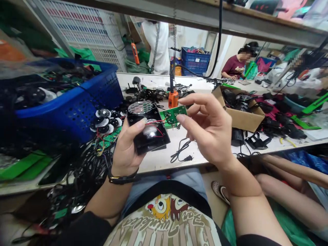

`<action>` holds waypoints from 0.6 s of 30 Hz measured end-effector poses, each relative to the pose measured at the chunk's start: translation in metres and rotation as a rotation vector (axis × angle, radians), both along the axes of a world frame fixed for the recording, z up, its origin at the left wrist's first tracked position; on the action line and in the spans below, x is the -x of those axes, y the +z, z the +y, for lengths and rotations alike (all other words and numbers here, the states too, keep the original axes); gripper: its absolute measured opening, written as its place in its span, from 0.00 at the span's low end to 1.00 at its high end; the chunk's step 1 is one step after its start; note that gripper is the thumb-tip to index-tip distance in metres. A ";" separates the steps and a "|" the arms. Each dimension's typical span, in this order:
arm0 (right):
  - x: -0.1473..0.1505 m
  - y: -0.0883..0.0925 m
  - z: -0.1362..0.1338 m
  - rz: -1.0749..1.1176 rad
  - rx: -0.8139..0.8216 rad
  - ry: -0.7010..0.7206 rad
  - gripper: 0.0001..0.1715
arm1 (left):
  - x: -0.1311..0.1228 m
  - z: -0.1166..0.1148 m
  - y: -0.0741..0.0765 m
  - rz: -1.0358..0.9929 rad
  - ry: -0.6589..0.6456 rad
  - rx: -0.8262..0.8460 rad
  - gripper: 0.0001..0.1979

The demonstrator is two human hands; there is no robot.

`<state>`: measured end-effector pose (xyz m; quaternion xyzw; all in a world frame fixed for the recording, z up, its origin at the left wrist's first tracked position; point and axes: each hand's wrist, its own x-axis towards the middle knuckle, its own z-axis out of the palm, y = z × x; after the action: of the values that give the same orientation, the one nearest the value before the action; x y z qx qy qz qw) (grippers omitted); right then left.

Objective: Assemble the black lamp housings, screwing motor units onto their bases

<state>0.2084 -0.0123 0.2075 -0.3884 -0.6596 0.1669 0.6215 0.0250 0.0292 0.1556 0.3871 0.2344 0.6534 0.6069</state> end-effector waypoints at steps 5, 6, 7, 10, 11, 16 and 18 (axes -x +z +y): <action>-0.003 -0.005 -0.016 -0.092 0.117 0.099 0.11 | 0.000 -0.013 -0.010 0.047 0.160 -0.135 0.34; -0.004 -0.013 -0.015 -0.148 0.165 0.121 0.11 | 0.001 -0.014 -0.017 0.079 0.217 -0.158 0.35; -0.003 -0.022 -0.012 -0.232 0.205 0.141 0.13 | 0.003 -0.015 -0.023 0.121 0.276 -0.181 0.36; 0.001 -0.055 -0.006 -0.579 0.212 0.181 0.24 | 0.008 -0.014 -0.044 0.243 0.397 -0.217 0.36; 0.002 -0.066 -0.004 -0.680 0.171 0.174 0.27 | 0.008 -0.014 -0.050 0.259 0.404 -0.207 0.36; 0.000 -0.105 -0.001 -0.921 -0.045 0.067 0.32 | 0.002 -0.010 -0.070 0.203 0.293 -0.004 0.41; -0.005 -0.110 0.001 -0.922 -0.122 0.081 0.25 | -0.003 -0.008 -0.076 0.191 0.229 0.071 0.42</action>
<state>0.2135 -0.0116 0.0976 -0.3585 -0.8903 -0.0379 0.2783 0.0275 0.0208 0.0792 0.3964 0.3565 0.6701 0.5165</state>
